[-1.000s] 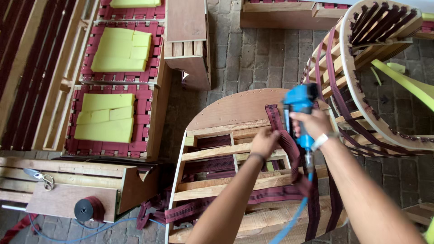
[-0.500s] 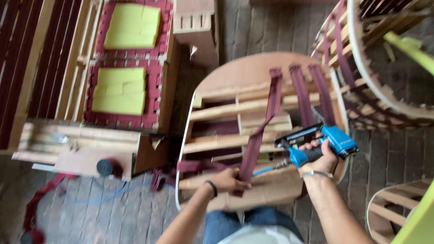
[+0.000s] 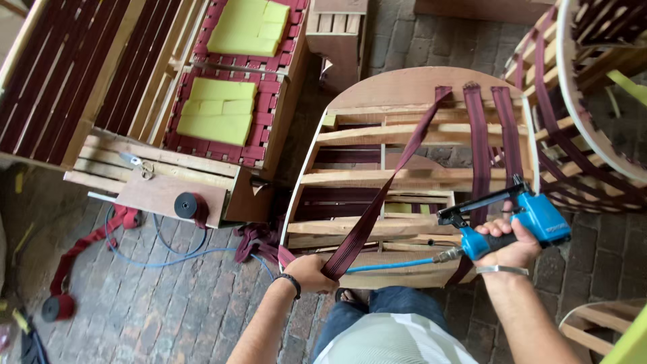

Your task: The person weaves maroon webbing straps across the wooden frame of a chair seat using a pneumatic staple gun. They stretch and staple the straps in parallel lines, cut excess material with scissors, and continue adding straps to complete the seat base.

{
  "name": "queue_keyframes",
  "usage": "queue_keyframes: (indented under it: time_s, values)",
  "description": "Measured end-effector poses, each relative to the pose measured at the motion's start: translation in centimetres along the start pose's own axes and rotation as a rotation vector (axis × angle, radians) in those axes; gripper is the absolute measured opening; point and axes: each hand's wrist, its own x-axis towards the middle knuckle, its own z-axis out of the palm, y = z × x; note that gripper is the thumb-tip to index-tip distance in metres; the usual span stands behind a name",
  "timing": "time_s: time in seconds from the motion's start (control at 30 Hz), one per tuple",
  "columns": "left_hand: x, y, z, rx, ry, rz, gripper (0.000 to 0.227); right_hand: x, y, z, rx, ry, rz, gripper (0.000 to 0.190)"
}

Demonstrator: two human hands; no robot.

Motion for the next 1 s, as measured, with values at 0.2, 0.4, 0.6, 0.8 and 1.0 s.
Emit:
queue_keyframes:
  time_s: [0.2,0.4,0.6,0.8,1.0]
  values:
    - [-0.8,-5.9,2.7,-0.391,-0.177,0.057,0.026,-5.2,0.9,0.1,0.003,-0.117,-0.056,0.044]
    - [-7.0,-8.5,7.1,-0.249,0.632,0.163,0.031,-6.6,6.4,-1.0,0.023,0.063,-0.026,0.022]
    - [-10.5,-4.3,11.7,-0.1,0.63,0.322,0.028,-9.1,16.3,0.4,-0.198,0.073,0.135,0.019]
    - [-13.0,-7.1,14.8,0.056,0.19,0.609,0.037,-11.7,23.5,8.5,-0.07,-0.307,0.68,0.045]
    - [-14.0,-11.3,10.6,-1.034,0.566,0.473,0.051,-13.6,25.3,12.6,-0.292,-0.511,0.883,0.06]
